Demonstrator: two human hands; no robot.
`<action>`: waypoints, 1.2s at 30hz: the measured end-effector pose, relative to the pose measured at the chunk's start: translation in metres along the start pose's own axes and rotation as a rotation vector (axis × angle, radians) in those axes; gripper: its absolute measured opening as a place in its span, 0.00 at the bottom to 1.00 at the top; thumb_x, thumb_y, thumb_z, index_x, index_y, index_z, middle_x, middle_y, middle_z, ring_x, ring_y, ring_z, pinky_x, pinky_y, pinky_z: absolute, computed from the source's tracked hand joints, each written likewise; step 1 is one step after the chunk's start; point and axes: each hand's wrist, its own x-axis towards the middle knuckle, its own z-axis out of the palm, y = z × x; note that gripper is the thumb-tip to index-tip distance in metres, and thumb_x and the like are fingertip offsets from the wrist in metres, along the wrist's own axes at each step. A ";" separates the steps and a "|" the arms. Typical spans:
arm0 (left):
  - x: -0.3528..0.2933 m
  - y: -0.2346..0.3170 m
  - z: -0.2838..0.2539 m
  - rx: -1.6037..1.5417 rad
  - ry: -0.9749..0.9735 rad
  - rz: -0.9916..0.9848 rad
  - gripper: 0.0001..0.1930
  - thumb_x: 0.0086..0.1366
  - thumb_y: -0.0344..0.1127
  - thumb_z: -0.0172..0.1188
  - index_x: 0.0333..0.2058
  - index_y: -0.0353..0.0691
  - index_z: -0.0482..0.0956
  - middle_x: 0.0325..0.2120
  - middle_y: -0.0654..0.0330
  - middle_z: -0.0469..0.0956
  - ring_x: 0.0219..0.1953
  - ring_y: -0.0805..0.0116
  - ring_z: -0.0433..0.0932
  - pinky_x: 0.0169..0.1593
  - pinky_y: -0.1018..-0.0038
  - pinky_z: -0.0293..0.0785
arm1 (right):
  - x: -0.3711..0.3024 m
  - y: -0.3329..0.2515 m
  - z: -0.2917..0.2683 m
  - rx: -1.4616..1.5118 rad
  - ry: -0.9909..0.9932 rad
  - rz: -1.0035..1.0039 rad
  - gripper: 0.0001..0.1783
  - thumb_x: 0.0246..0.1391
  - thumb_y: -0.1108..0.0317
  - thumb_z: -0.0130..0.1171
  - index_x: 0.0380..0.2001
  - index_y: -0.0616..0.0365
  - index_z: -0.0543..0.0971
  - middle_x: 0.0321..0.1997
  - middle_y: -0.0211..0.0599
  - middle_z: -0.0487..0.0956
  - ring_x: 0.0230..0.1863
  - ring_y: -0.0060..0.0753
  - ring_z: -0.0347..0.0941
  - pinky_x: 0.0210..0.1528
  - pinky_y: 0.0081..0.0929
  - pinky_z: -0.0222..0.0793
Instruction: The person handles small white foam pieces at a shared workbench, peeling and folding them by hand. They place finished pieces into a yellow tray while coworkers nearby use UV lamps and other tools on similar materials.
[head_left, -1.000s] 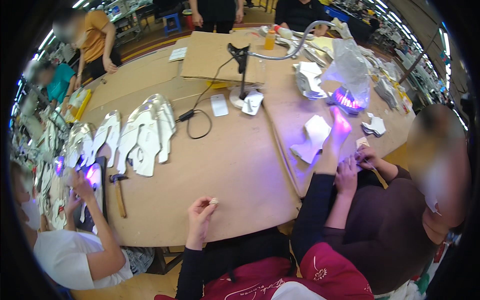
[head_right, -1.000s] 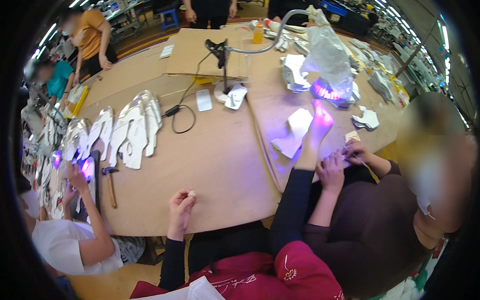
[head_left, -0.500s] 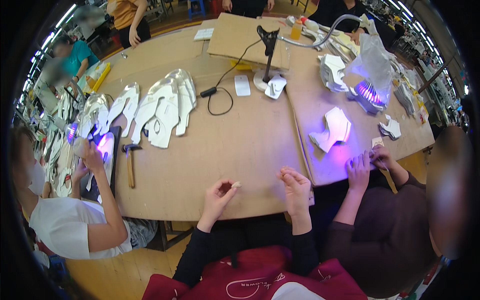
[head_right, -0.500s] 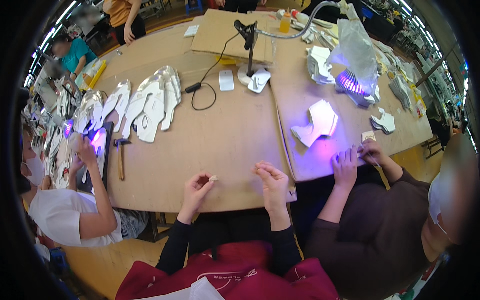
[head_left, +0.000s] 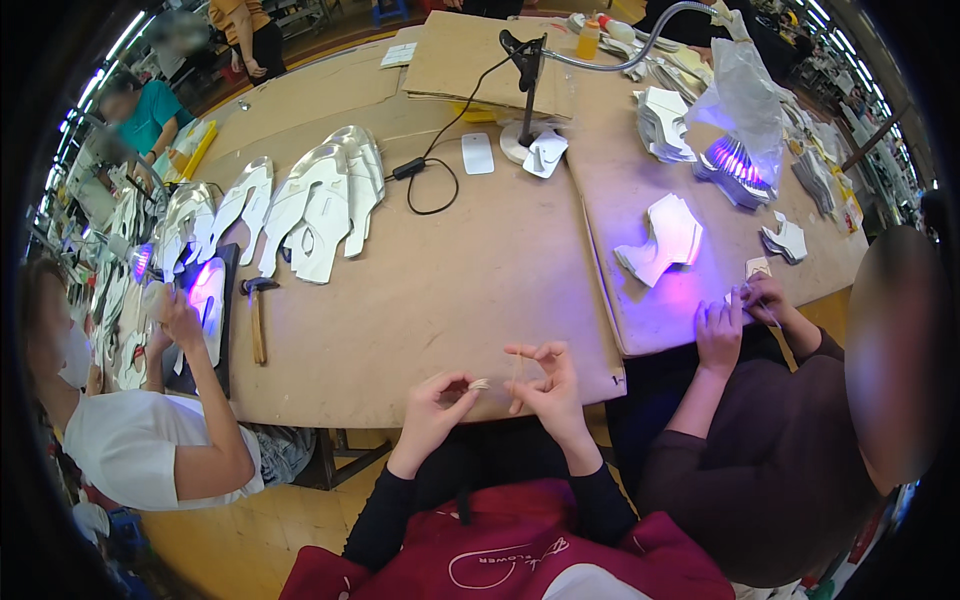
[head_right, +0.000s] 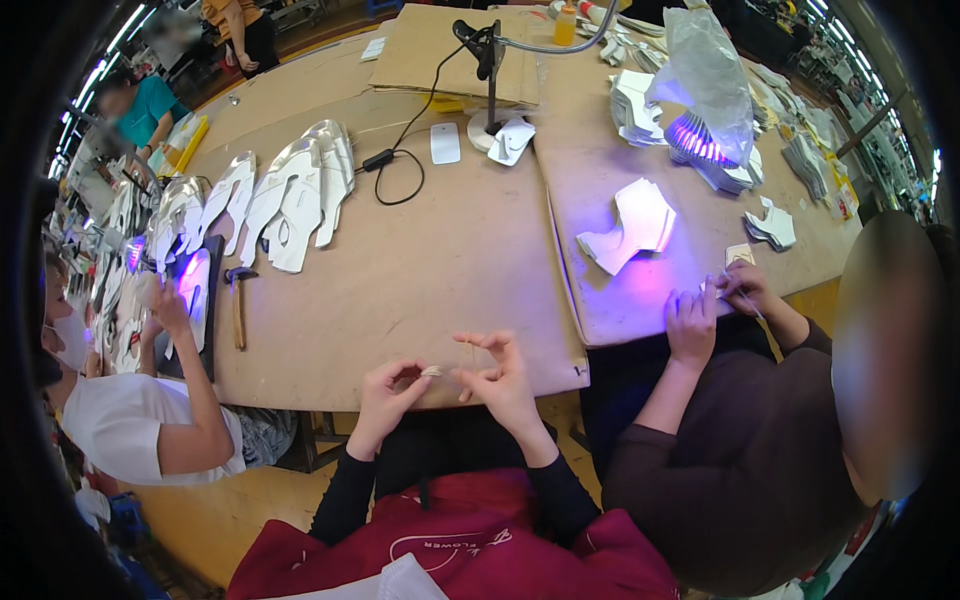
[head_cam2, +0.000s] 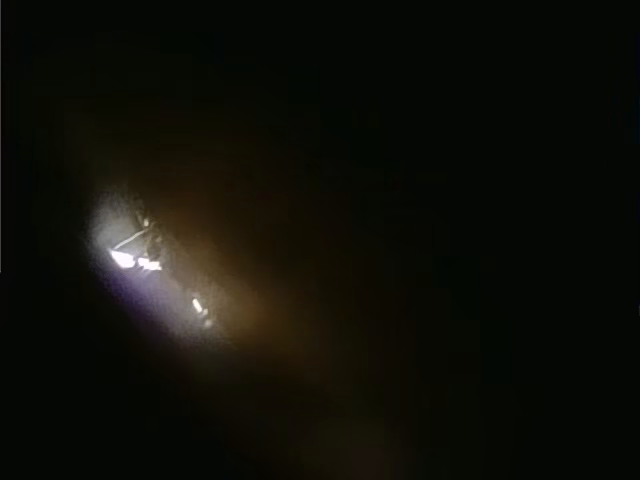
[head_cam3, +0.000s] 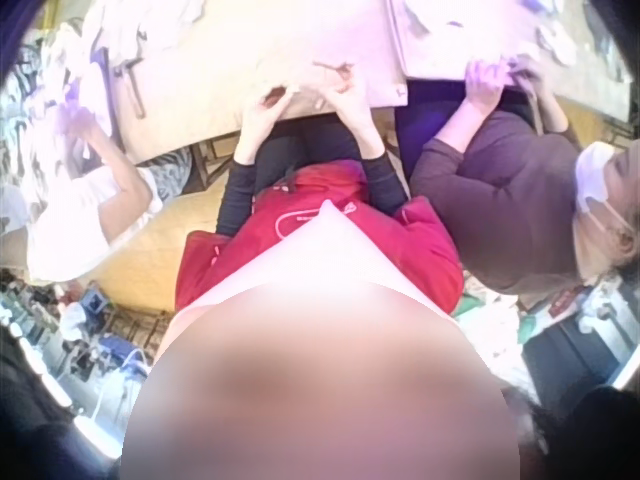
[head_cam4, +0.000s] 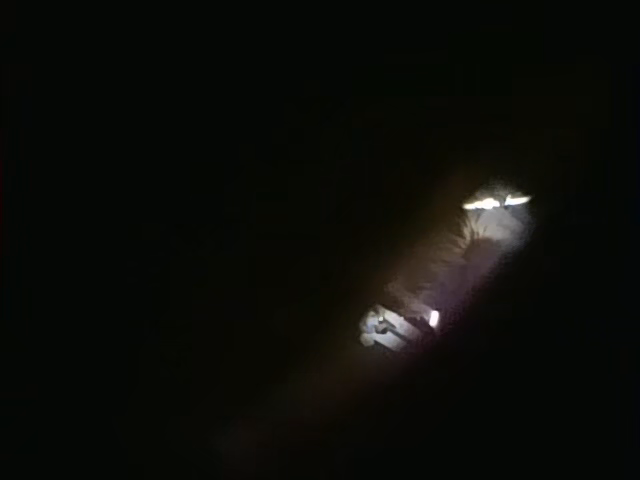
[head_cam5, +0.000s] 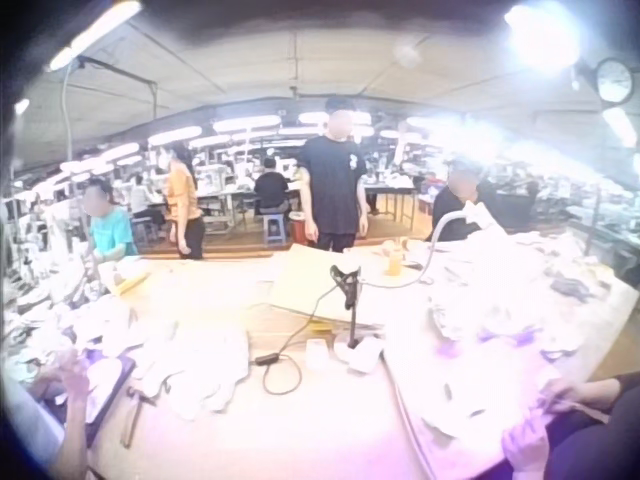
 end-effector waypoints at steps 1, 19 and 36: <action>0.003 0.002 -0.001 0.163 -0.011 0.135 0.09 0.60 0.27 0.61 0.40 0.33 0.78 0.33 0.58 0.80 0.36 0.72 0.79 0.41 0.76 0.74 | 0.001 -0.001 0.003 -0.146 -0.050 -0.009 0.22 0.51 0.77 0.62 0.45 0.54 0.63 0.60 0.43 0.70 0.26 0.22 0.76 0.29 0.20 0.73; 0.012 0.001 0.003 -1.346 0.170 -0.238 0.12 0.67 0.27 0.54 0.46 0.26 0.72 0.37 0.58 0.75 0.35 0.78 0.74 0.41 0.85 0.74 | 0.010 0.018 -0.026 0.564 -0.255 -0.053 0.12 0.62 0.72 0.49 0.25 0.65 0.77 0.26 0.40 0.78 0.23 0.23 0.69 0.63 0.40 0.63; 0.004 -0.004 0.013 -0.601 -0.090 -0.256 0.13 0.61 0.26 0.61 0.45 0.29 0.78 0.36 0.58 0.81 0.37 0.74 0.79 0.42 0.78 0.75 | 0.017 -0.003 0.031 -0.716 -0.361 -0.544 0.10 0.41 0.72 0.71 0.29 0.58 0.80 0.28 0.31 0.80 0.35 0.32 0.77 0.59 0.38 0.65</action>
